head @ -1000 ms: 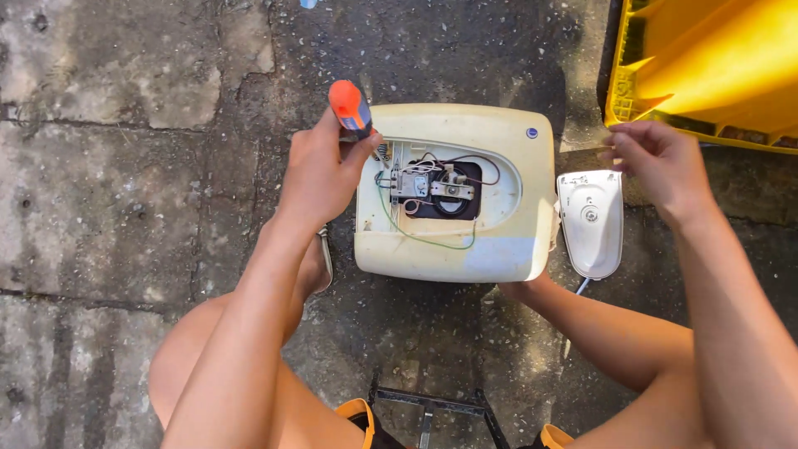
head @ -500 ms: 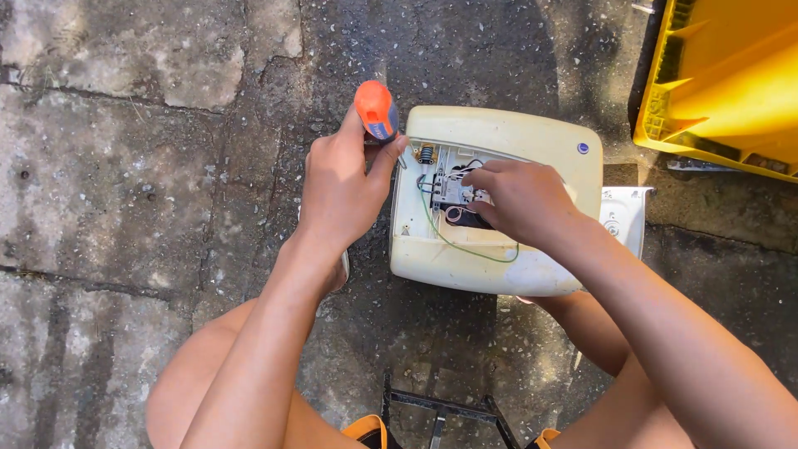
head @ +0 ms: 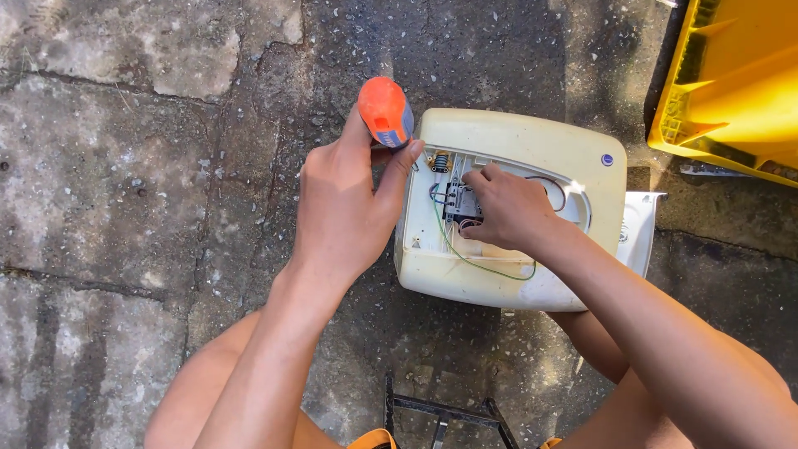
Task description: Removing internal electrical and mechanical components from an appliance housing using a screwdriver.
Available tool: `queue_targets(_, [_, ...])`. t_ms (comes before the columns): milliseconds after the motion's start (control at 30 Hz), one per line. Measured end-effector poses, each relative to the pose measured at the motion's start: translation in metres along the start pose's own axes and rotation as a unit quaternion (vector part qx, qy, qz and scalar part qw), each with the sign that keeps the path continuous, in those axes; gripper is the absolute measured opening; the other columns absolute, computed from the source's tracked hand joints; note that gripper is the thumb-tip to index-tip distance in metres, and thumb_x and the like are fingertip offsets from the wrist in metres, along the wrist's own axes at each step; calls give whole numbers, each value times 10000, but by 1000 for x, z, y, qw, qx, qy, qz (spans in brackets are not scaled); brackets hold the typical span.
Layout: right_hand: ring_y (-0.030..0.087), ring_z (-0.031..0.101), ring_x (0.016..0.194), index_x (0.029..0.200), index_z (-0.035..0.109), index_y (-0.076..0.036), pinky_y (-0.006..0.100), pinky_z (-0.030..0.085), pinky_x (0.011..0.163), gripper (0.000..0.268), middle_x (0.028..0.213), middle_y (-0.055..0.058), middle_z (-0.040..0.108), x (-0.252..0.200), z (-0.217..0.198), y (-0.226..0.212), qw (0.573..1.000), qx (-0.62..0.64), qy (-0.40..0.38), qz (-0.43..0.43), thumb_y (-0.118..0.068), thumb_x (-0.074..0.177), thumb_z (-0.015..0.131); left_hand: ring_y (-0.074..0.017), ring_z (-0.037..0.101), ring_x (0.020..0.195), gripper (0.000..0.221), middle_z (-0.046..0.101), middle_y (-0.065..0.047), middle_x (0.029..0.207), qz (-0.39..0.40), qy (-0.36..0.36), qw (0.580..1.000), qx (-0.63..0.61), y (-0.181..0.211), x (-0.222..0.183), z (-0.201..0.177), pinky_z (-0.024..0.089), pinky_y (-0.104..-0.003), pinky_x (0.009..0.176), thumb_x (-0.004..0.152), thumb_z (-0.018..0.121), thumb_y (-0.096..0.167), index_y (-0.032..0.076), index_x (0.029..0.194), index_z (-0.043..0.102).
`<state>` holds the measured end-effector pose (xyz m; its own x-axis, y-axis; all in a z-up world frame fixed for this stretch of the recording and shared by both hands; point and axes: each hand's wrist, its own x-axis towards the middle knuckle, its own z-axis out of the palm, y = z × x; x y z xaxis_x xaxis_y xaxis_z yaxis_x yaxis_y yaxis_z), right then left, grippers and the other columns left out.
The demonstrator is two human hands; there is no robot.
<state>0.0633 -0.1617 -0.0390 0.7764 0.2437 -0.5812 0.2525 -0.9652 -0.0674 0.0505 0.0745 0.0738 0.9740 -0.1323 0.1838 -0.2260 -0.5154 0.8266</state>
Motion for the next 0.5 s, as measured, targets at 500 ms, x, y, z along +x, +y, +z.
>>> queue_targets(500, [354, 684, 970, 1342, 474, -182, 537, 545, 547, 615, 1165, 89, 568, -2, 18, 17, 993, -73, 39, -80, -374, 805, 702, -340, 782, 925, 240, 787, -89, 868, -21, -9, 1000, 18, 8, 1, 10, 485, -412, 652, 1008, 630, 278, 112, 1154, 538])
